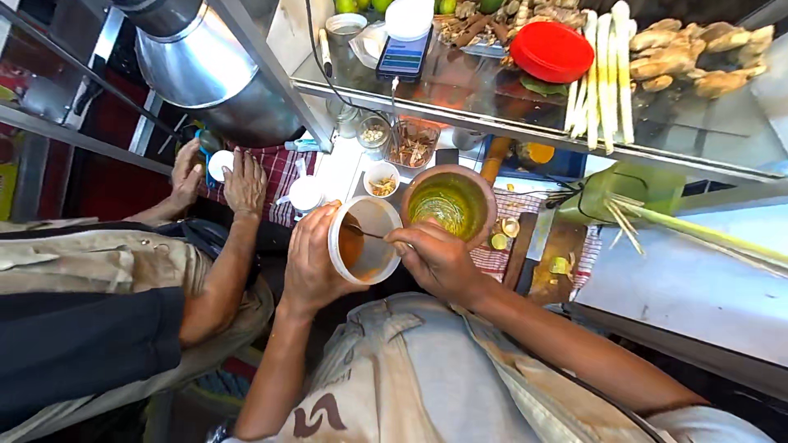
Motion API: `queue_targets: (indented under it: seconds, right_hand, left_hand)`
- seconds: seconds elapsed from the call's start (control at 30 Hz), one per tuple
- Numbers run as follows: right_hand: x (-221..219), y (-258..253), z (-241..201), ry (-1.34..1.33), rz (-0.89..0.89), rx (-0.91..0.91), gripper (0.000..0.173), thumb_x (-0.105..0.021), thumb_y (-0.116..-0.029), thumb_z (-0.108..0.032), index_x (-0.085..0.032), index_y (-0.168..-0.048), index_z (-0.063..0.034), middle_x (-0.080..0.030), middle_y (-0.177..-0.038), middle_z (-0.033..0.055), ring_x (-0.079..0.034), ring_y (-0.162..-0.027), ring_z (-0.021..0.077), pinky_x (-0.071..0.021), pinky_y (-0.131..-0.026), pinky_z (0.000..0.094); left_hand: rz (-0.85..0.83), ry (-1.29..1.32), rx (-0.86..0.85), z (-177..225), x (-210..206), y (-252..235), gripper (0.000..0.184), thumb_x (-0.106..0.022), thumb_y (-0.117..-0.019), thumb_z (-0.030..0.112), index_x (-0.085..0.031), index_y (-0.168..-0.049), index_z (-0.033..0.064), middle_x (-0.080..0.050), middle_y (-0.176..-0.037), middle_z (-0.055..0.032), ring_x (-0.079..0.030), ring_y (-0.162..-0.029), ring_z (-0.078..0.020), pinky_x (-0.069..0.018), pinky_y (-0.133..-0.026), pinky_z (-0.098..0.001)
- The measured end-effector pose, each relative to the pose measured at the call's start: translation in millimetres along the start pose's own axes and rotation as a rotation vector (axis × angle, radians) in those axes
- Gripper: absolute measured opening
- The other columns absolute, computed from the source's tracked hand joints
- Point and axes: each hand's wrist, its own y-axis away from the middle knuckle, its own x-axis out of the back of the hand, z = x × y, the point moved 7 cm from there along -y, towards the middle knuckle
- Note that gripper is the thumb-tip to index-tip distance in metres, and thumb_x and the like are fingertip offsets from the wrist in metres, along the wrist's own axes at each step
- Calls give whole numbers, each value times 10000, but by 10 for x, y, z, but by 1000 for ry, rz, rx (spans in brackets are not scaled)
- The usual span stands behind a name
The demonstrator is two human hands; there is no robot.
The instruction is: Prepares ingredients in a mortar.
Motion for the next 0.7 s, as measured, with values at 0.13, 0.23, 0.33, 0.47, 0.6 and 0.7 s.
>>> queue_targets:
  seconds: [0.13, 0.23, 0.33, 0.47, 0.6, 0.7]
  right_hand:
    - [-143, 142, 52, -139, -30, -178, 273, -481, -1067, -148, -720, -1103, -22, -691, -862, 41, -639, -806, 96, -547, -788, 275]
    - [-177, 171, 135, -262, -23, -348, 282, -466, -1075, -150, -713, -1111, -20, -680, -837, 9, -636, -733, 48, -577, -703, 227]
    - [-165, 172, 242, -372, 14, -513, 250, -480, -1078, -133, -702, -1131, -33, -685, -809, -8, -644, -685, 50, -579, -651, 215]
    - [-106, 97, 378, -430, 52, -609, 251, -473, -1088, -132, -700, -1131, -35, -682, -774, -5, -635, -639, 67, -566, -599, 217]
    - [-69, -17, 453, -418, 52, -615, 257, -458, -1096, -128, -695, -1107, -29, -665, -753, 1, -620, -615, 65, -550, -577, 204]
    - [-76, -69, 493, -394, 37, -611, 262, -450, -1099, -138, -693, -1104, -39, -666, -748, -8, -618, -605, 55, -543, -568, 194]
  left_hand:
    - [35, -27, 21, -106, -26, 94, 1167, -905, -584, 622, -411, -1448, 13, -535, -1438, -234, -502, -1374, -360, -412, -1154, -532]
    - [60, -21, 40, -167, -30, 168, 1187, -908, -579, 621, -389, -1466, 28, -518, -1458, -229, -490, -1385, -354, -408, -1160, -520]
    - [102, 4, 55, -206, -20, 225, 1196, -914, -582, 609, -366, -1477, 35, -499, -1473, -226, -477, -1396, -341, -401, -1169, -496]
    - [175, 31, 86, -263, -10, 290, 1196, -913, -573, 611, -367, -1457, 20, -498, -1465, -226, -483, -1386, -322, -399, -1172, -462]
    - [215, 39, 142, -308, -25, 347, 1209, -933, -549, 575, -376, -1454, -1, -507, -1459, -225, -489, -1382, -315, -403, -1170, -445]
    - [224, 53, 176, -338, -48, 396, 1214, -940, -548, 562, -373, -1458, -6, -502, -1458, -224, -495, -1372, -302, -404, -1167, -432]
